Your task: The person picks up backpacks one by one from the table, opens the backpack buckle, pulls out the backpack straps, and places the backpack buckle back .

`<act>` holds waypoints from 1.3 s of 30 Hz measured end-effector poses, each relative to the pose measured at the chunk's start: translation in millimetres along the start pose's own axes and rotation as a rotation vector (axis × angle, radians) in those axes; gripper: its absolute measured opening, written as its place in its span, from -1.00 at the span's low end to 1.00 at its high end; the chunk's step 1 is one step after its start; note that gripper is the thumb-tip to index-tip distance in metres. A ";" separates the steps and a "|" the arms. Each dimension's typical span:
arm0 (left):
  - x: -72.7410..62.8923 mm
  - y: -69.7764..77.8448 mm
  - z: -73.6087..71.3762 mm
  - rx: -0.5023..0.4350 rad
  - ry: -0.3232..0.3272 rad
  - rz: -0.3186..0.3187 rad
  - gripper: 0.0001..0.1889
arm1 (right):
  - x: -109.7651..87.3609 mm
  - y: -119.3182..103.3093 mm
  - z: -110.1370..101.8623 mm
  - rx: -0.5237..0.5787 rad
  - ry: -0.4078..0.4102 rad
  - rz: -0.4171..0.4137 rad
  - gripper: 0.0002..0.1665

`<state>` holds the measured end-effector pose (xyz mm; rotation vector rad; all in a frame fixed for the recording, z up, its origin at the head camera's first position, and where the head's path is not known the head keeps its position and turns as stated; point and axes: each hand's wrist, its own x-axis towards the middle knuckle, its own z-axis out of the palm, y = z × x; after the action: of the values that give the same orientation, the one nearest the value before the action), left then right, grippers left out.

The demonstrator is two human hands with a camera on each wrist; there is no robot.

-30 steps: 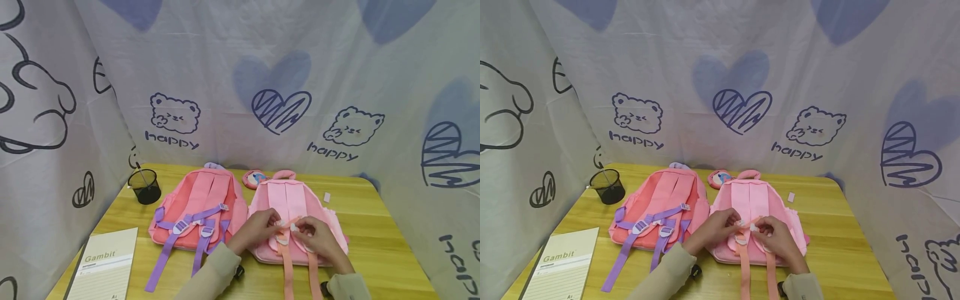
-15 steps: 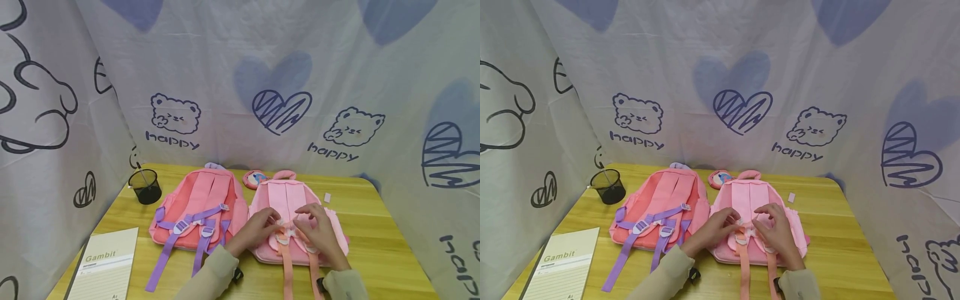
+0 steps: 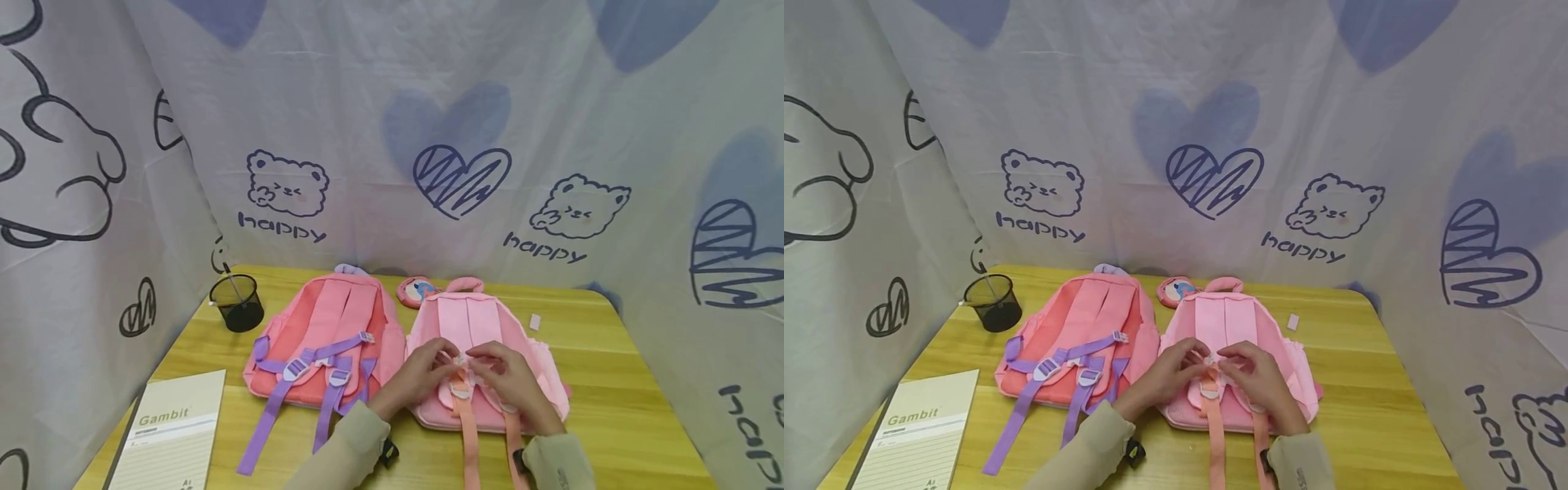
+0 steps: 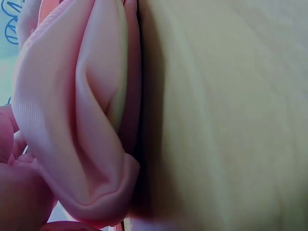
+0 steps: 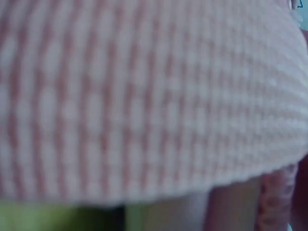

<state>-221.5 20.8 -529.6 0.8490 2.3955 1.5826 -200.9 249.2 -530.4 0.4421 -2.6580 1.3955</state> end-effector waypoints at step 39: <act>-1.5 -4.9 1.1 -0.113 0.009 -0.063 -0.86 | -1.5 3.9 3.6 0.061 -0.045 0.224 -0.69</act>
<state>-221.6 19.5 -534.7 0.7395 2.2892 1.6828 -200.5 248.7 -535.9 0.1875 -2.7796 1.5463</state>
